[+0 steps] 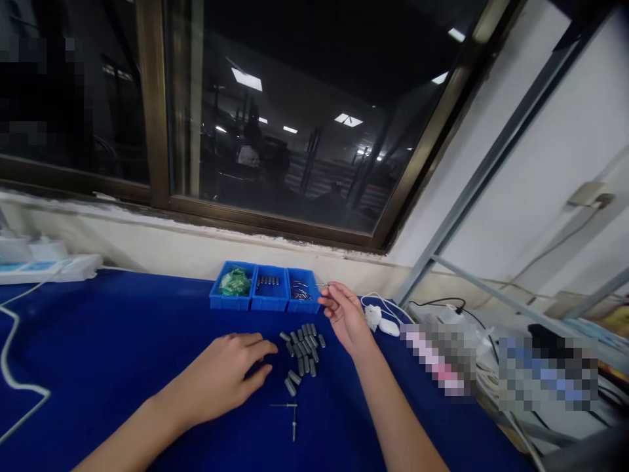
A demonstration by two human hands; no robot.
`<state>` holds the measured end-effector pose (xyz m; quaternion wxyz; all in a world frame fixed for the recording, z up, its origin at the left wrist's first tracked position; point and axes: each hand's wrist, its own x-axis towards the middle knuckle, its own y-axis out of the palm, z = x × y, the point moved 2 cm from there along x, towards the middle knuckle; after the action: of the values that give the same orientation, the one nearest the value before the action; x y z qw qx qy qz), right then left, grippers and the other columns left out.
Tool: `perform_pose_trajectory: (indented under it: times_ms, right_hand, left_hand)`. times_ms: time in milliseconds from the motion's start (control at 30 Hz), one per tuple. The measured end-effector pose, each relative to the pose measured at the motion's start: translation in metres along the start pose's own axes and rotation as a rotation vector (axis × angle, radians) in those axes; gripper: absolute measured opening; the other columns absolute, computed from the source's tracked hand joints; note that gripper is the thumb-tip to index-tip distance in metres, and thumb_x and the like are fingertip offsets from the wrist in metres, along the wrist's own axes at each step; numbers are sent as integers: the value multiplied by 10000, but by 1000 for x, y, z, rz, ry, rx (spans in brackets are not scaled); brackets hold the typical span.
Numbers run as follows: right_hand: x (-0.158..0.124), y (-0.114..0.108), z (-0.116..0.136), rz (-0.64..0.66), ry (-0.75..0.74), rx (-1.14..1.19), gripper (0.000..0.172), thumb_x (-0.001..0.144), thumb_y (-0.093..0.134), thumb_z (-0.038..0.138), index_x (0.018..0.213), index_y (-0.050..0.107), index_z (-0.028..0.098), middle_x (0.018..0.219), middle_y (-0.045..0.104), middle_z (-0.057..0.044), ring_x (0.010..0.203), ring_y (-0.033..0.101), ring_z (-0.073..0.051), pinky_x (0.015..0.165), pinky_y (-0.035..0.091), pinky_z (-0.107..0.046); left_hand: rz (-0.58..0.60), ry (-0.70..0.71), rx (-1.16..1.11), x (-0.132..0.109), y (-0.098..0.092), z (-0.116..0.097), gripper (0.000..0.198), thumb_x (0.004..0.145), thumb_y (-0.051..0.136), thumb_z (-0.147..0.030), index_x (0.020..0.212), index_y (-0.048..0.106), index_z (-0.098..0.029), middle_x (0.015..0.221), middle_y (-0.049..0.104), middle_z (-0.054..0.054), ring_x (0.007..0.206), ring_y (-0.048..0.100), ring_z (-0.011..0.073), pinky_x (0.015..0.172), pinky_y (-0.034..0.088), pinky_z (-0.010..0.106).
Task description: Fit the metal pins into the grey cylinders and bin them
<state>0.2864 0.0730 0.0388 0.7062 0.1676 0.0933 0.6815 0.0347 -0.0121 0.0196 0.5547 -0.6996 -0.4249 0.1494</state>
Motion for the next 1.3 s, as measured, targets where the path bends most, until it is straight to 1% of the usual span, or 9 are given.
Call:
perform_pose_trajectory:
  times_ms: [100,267,433,567,833,933,1067,1167,1300]
  right_hand:
    - [5,-7,-11,25,62,-40,479,637,934,452,698,527,207,532,510,91,453,483,-50,433,289,-179]
    - [12,-14,-32,22,195,-143,438,642,871,400,627,474,214,439,305,146,366,255,-19,401,159,-197]
    - [15,-12,-34,-65,164,-221,513,688,804,573,974,594,202,575,516,109,401,387,-43,423,183,-187]
    - [12,-8,-34,-55,111,-342,586,703,768,590,1103,625,186,593,534,96,406,377,-54,437,172,-203]
    - [-4,11,-38,154,-52,-643,298,782,773,468,938,747,215,619,568,52,568,484,-121,566,339,-264]
    - [-18,22,-38,326,-185,-895,183,861,734,371,992,768,249,645,598,52,591,507,-126,608,364,-279]
    - [-37,37,-37,530,-302,-1050,167,975,631,347,1000,762,246,801,715,10,664,596,-132,643,443,-280]
    - [-46,45,-35,580,-382,-984,147,976,656,331,1011,767,241,907,738,-7,707,611,-124,656,468,-271]
    - [-50,50,-35,587,-497,-906,115,962,694,306,1005,772,232,877,713,-2,676,590,-114,639,464,-267]
  left_hand:
    - [77,47,-59,0,5,-14,232,985,613,-298,1184,727,-267,1078,754,36,974,752,285,869,579,425]
    - [170,65,-92,-1,14,-25,164,856,745,-290,1013,731,-245,1016,752,15,940,756,288,825,578,400]
    - [225,36,-88,-2,19,-25,143,813,767,-317,923,726,-236,998,741,11,917,758,279,780,570,371]
    - [227,98,-17,2,22,-26,71,843,652,-178,847,701,-229,960,743,-7,875,747,228,782,577,342]
    - [291,52,238,0,13,-29,65,724,622,-164,739,682,-185,838,758,78,789,758,335,736,603,465]
    - [311,14,269,-3,7,-28,62,704,625,-180,727,683,-179,831,761,100,771,756,352,694,584,460]
    - [216,-34,183,-3,1,-16,67,717,603,-184,734,664,-206,837,759,60,763,746,314,648,528,396]
    - [53,-144,47,1,-5,-2,59,769,597,-193,784,645,-225,836,751,18,750,726,255,634,474,338]
    - [-100,-237,-131,6,-8,11,46,792,636,-181,809,631,-224,748,702,-20,685,675,188,639,440,292]
